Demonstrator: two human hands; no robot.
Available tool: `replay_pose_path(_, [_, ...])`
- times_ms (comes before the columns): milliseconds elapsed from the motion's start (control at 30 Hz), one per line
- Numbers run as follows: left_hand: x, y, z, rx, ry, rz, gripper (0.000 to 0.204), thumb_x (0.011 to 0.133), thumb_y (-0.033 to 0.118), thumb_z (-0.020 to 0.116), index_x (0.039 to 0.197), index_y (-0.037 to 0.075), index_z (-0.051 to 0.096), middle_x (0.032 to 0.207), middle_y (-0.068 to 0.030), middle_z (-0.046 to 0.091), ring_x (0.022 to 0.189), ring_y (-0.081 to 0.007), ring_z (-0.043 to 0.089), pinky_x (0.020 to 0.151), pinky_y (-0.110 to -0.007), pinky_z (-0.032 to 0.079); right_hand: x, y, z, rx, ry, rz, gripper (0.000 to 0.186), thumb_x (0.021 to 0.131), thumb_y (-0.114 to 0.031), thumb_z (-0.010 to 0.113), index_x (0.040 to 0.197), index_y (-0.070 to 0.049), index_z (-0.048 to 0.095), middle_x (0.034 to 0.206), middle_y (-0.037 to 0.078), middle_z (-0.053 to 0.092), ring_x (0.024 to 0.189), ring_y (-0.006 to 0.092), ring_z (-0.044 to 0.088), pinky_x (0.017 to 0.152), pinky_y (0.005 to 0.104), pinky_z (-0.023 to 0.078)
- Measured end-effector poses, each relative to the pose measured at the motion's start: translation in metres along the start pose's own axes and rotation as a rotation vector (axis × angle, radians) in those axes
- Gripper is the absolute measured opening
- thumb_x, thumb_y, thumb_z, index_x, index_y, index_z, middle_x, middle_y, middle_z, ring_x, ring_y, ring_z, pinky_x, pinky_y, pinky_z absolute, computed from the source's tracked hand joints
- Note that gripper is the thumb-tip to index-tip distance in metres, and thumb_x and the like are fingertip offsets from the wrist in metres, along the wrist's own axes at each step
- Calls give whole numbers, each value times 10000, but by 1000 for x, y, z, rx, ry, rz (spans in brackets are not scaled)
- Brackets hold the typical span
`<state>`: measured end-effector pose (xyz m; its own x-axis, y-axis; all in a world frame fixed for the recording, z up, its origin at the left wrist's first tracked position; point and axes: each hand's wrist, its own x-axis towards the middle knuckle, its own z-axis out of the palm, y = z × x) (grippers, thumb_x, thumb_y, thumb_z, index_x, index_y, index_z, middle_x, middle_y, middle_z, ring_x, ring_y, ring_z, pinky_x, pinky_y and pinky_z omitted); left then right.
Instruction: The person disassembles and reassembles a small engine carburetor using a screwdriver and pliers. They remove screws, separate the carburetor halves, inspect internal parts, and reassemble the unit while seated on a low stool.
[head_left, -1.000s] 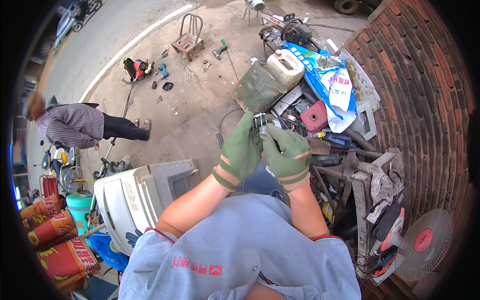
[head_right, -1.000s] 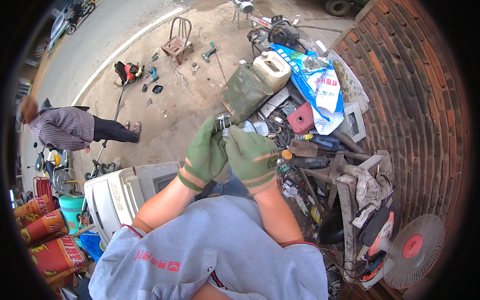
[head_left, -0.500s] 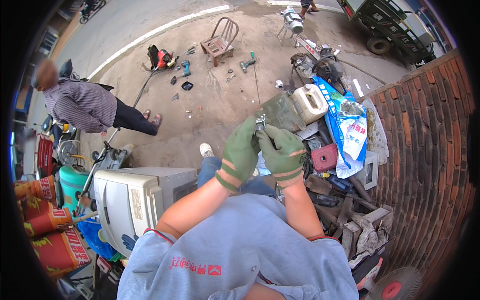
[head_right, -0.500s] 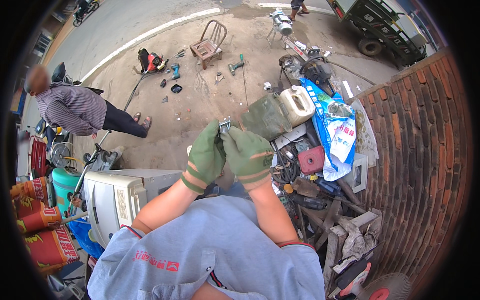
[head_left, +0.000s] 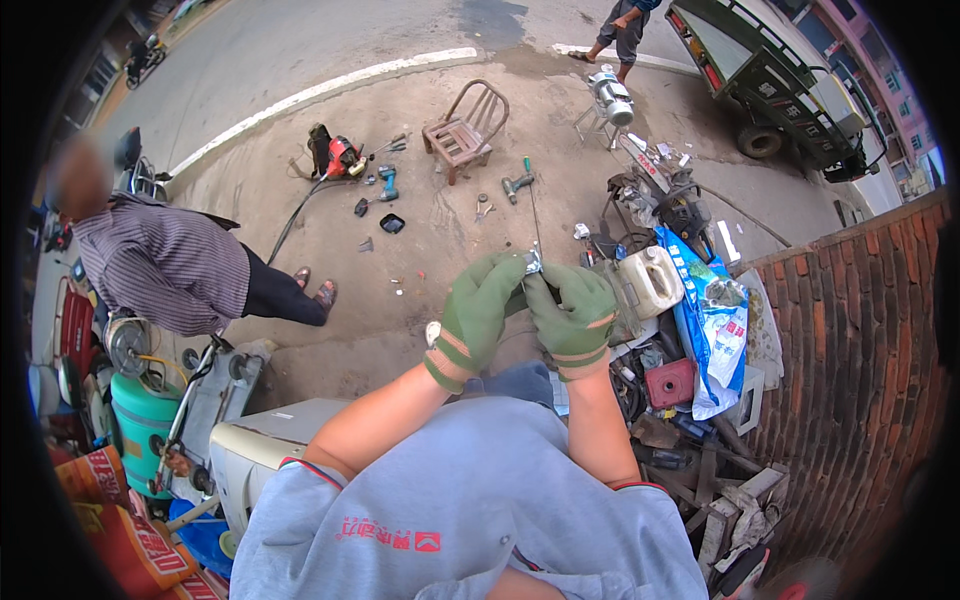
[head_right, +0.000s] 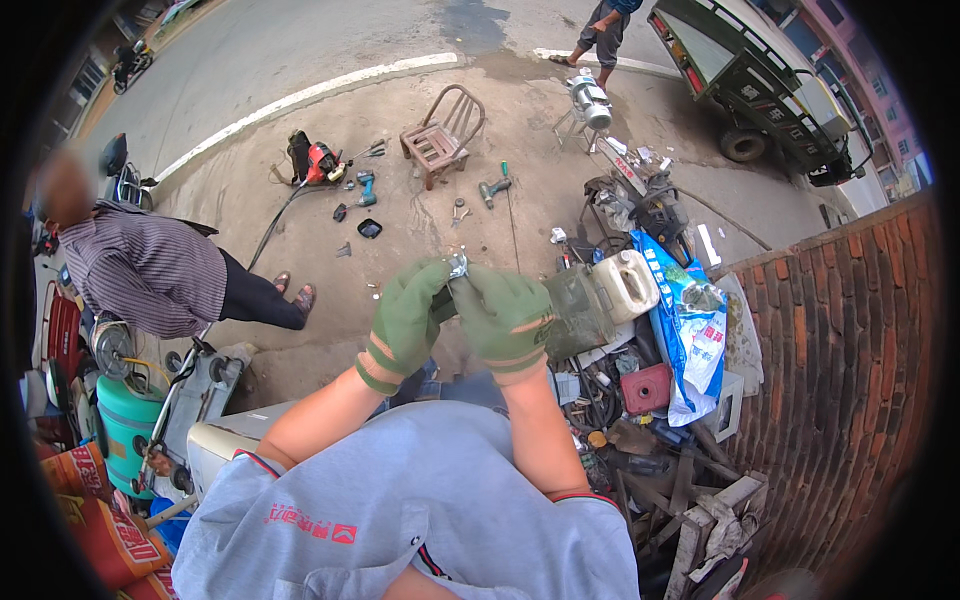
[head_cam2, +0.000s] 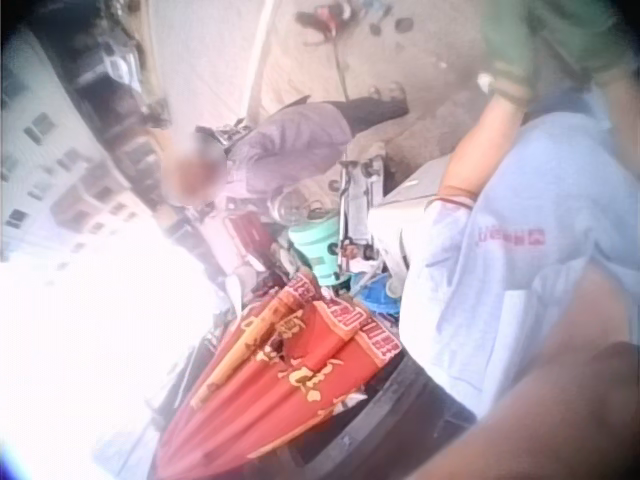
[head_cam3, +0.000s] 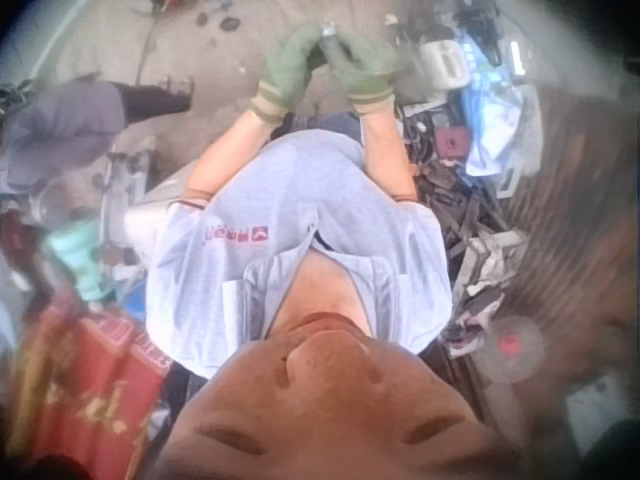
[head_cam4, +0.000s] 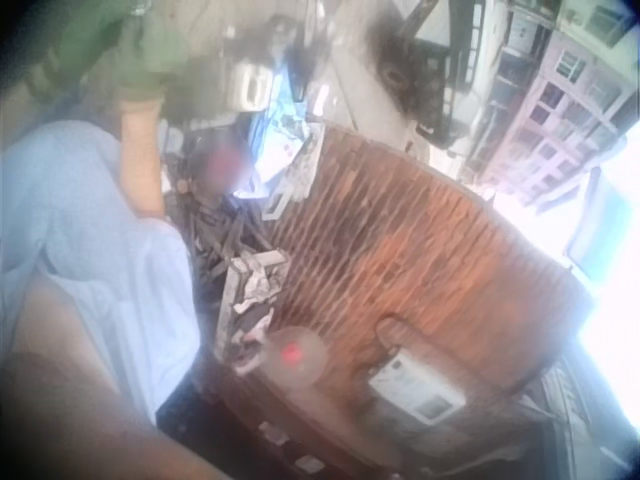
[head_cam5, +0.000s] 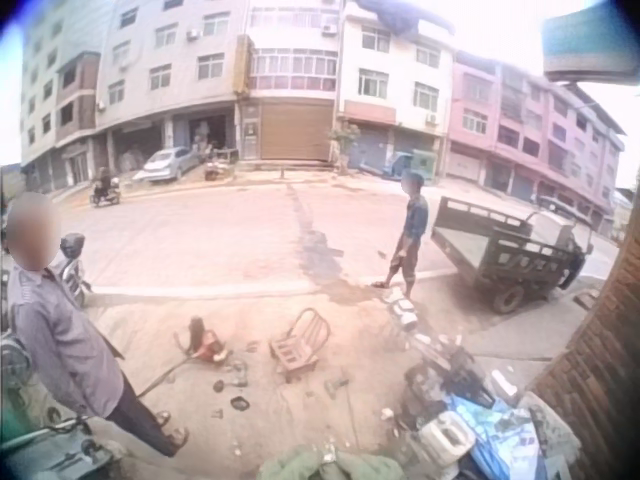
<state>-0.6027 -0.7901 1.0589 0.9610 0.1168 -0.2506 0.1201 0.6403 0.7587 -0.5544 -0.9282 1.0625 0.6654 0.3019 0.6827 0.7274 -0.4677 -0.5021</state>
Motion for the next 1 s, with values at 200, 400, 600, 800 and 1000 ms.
replay_pose_path(200, [23, 65, -28, 47, -4, -93, 317, 1048, 249, 557, 1214, 0, 659, 1121, -93, 694, 1033, -204, 690, 950, -388, 566, 36, -13, 54, 28, 38, 146, 257, 803, -156, 836, 1000, -51, 707, 796, 91, 692, 688, 282, 660, 637, 425, 501])
replay_pose_path(400, [54, 96, -55, 122, -61, -124, 355, 1039, 264, 557, 1225, -25, 646, 1134, -129, 703, 1050, -235, 701, 942, -404, 577, 81, -6, 85, 177, -35, 75, 434, 838, -119, 748, 1246, 5, 667, 1038, 166, 717, 877, 332, 680, 773, 441, 539])
replay_pose_path(600, [90, 111, -49, 173, -22, -218, 365, 1052, 256, 538, 1232, -47, 634, 1076, -120, 708, 992, -207, 718, 902, -367, 594, 98, 33, 102, 423, -170, 136, 429, 833, -35, 674, 1261, -22, 687, 1075, 170, 726, 917, 345, 686, 831, 435, 542])
replay_pose_path(800, [134, 93, -45, 383, -59, -86, 378, 1049, 270, 550, 1247, -40, 635, 1064, -124, 709, 957, -217, 730, 836, -365, 609, 116, 74, 107, 450, -185, 277, 407, 812, 2, 662, 1213, -40, 721, 1029, 159, 732, 916, 341, 691, 835, 433, 545])
replay_pose_path(1000, [171, 102, -19, 281, 100, -254, 394, 1053, 292, 528, 1213, -48, 647, 1063, -156, 707, 904, -256, 733, 800, -381, 610, 142, 111, 112, 406, -246, 203, 378, 786, -6, 688, 1161, -32, 726, 1019, 156, 736, 886, 351, 688, 816, 438, 541])
